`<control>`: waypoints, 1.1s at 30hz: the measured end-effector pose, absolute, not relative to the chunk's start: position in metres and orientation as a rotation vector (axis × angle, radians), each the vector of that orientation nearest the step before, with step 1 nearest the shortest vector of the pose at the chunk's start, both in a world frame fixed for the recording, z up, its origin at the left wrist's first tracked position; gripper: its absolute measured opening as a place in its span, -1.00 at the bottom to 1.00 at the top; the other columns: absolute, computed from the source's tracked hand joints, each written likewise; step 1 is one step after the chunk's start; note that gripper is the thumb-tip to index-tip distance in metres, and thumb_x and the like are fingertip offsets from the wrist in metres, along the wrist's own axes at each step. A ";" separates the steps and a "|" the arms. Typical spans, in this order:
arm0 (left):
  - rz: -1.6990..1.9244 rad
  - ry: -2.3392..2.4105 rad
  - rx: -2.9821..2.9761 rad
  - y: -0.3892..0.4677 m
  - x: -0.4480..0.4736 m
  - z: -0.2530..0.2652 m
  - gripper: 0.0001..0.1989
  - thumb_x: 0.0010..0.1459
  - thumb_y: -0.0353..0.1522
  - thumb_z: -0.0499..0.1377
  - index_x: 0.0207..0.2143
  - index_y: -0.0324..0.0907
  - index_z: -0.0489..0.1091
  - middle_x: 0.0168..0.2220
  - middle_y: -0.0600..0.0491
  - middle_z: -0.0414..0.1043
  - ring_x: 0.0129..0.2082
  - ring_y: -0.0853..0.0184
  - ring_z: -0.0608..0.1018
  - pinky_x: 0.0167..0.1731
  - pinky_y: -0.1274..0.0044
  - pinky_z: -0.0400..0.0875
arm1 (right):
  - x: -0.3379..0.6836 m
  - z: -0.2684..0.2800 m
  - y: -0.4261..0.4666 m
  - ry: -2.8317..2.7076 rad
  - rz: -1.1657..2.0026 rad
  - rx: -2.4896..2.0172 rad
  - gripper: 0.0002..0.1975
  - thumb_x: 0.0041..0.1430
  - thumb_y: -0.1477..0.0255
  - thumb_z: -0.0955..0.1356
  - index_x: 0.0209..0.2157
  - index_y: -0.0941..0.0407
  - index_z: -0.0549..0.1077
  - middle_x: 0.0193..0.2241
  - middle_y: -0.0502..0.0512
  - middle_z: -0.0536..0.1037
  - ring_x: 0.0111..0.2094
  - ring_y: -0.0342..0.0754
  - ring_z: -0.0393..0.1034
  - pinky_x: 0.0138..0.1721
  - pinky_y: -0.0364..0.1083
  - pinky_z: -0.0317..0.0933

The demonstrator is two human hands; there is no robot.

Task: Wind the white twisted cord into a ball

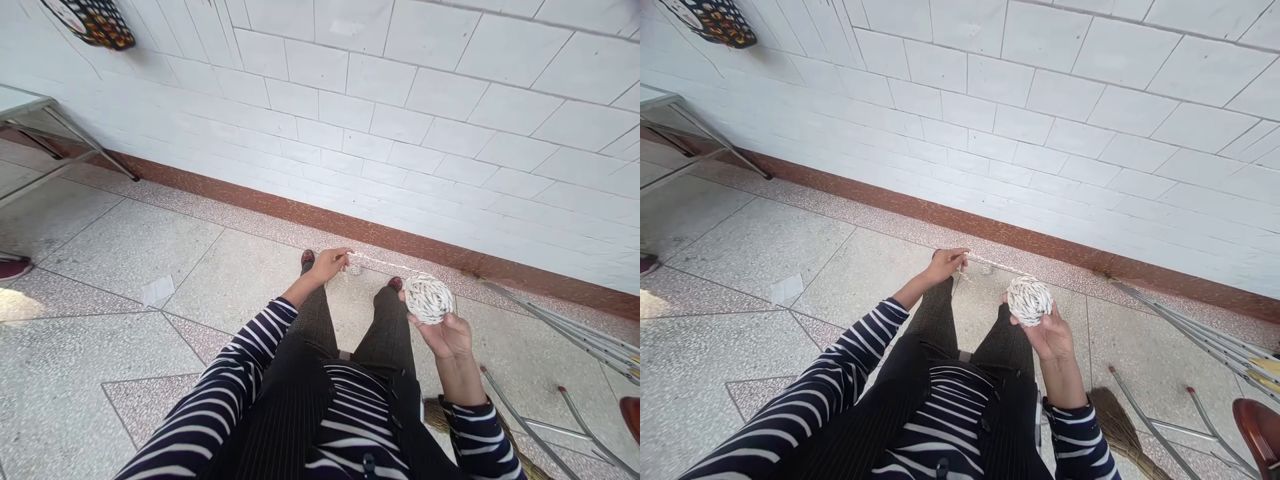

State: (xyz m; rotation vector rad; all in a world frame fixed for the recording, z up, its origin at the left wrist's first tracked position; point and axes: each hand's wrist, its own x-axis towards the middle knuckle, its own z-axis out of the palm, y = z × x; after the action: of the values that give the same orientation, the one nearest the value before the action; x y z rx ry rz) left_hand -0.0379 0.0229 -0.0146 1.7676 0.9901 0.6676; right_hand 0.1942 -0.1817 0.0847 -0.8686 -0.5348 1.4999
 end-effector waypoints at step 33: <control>0.578 0.524 1.615 -0.064 0.024 0.005 -0.68 0.24 -0.19 0.20 -0.12 -0.24 0.54 -0.12 -0.04 0.59 -0.09 0.19 0.56 -0.05 0.44 0.41 | 0.169 0.098 -0.158 -0.778 1.300 -1.241 -0.32 -0.30 0.36 0.65 -0.03 -0.05 0.55 0.00 0.09 0.53 0.05 0.15 0.37 0.08 0.11 0.31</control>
State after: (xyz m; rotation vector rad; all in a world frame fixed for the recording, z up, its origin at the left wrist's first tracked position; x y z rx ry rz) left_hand 0.0243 -0.0642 0.0050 1.6146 0.5245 0.5784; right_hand 0.1690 -0.1577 0.0983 -1.2411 -0.7780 1.2998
